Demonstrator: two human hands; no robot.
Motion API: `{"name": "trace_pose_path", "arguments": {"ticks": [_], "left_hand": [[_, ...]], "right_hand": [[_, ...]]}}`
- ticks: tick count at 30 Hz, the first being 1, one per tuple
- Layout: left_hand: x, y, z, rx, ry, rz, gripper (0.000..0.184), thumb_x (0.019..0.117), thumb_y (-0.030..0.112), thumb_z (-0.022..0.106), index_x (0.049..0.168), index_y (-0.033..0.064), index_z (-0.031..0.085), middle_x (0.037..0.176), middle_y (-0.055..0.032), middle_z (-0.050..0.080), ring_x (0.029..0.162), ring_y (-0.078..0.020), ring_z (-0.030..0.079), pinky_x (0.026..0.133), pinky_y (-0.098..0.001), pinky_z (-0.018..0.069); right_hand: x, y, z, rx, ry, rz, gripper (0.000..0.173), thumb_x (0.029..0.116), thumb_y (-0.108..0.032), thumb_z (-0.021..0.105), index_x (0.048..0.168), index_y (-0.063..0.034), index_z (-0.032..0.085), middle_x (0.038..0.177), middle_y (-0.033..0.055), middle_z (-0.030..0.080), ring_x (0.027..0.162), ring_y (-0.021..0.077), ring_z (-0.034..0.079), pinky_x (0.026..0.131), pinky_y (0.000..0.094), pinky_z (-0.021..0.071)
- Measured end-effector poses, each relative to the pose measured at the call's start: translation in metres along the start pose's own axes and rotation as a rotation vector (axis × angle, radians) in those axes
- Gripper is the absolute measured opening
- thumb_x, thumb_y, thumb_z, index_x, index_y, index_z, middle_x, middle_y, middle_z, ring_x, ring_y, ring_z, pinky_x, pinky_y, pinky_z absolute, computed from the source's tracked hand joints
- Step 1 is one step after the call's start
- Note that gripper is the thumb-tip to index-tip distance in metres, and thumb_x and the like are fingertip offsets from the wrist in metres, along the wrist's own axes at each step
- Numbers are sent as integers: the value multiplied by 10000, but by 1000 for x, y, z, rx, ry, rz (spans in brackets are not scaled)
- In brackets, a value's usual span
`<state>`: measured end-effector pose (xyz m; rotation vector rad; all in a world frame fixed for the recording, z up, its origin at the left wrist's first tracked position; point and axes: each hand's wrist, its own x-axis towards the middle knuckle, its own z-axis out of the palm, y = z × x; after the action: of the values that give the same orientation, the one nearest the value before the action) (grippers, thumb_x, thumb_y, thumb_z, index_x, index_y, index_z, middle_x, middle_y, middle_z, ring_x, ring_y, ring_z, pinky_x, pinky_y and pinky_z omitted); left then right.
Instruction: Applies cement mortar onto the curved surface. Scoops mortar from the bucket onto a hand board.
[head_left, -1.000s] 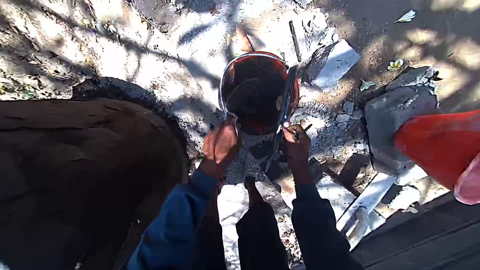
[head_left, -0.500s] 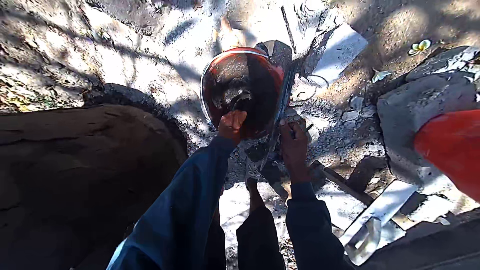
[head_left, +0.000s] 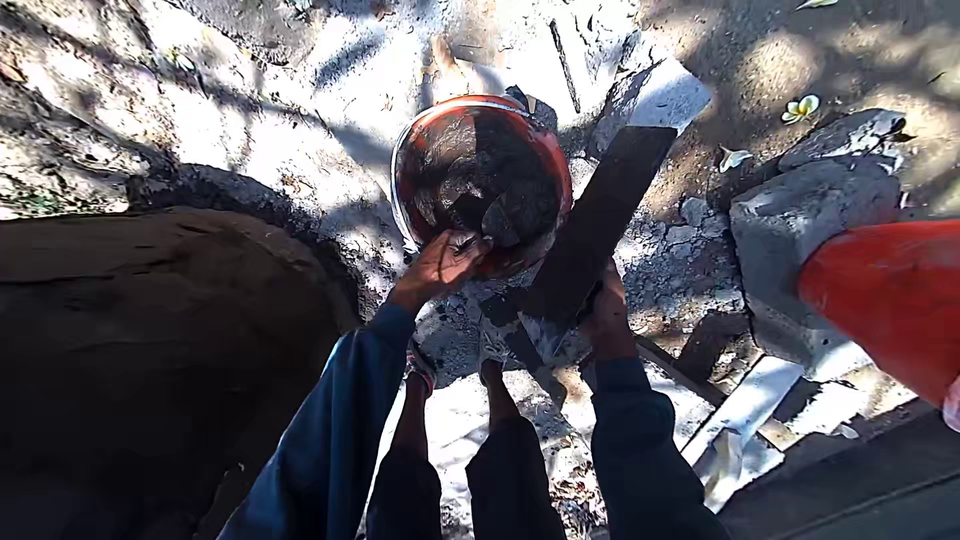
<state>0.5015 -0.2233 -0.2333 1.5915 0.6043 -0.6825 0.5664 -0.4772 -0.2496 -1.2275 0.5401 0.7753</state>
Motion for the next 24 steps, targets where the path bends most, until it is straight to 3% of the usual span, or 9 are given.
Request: {"name": "trace_pose_path", "arguments": {"ticks": [4,5,7,10,12,14,16,21,24], "left_hand": [[-53,4,18,-183,68,47,326,1081,319,465,932,78,626,594,-23,509,429,-115,454,402,-262,403],[-74,10,26,-183,131,48,311,1066,320,464,949,90,638,602,-2,511,447,-104,457,427,-269,407],[-124,20,44,-64,317,92,291,1030,319,491,950,97,661,601,34,517,482,-78,481,469,-280,427],[-198,25,65,338,637,157,368,1001,334,536,1035,23,730,725,-68,676,551,-182,622,500,-395,529],[-232,13,73,559,802,108,361,976,328,559,1053,32,750,791,-83,705,569,-209,654,473,-396,530],[-264,-3,77,658,901,24,342,953,320,578,1058,50,760,815,-78,715,585,-213,666,465,-384,524],[-296,-19,72,686,983,-34,329,956,329,581,1035,60,753,802,-65,706,589,-193,663,462,-362,521],[-379,-55,53,580,1160,-63,420,1017,385,481,993,25,696,708,-57,654,551,-131,607,490,-292,514],[-434,-88,34,391,1272,51,459,1090,488,361,1039,92,587,713,-14,569,591,-50,573,564,-204,515]], "right_hand": [[-22,-8,9,157,81,48,515,1093,-523,176,1092,-233,602,821,-63,712,716,33,685,609,246,593],[-27,-8,15,204,66,46,498,1085,-530,202,1089,-240,607,846,-59,724,766,45,706,638,266,610],[-40,0,29,252,20,64,492,1087,-509,195,1074,-242,608,848,-64,722,782,40,704,639,263,607],[-64,28,69,157,-40,147,566,1098,-474,74,1095,-210,575,842,-88,705,780,-16,675,644,211,586],[-83,53,93,-30,-102,191,475,1136,-312,148,1337,-71,505,1037,7,658,928,29,624,806,249,558],[-104,81,120,-154,-133,218,389,1121,-174,201,1345,29,445,1028,60,613,884,32,601,770,221,541],[-125,99,145,-256,-198,287,344,1116,-110,229,1345,53,427,1042,55,590,883,-4,581,775,169,525],[-170,153,199,-391,-368,374,426,1124,-152,230,1407,86,442,1210,151,610,1038,79,597,904,251,527],[-200,159,245,-365,-414,439,433,1134,-211,160,1343,-7,479,1064,10,619,951,-30,595,835,179,523]]}}
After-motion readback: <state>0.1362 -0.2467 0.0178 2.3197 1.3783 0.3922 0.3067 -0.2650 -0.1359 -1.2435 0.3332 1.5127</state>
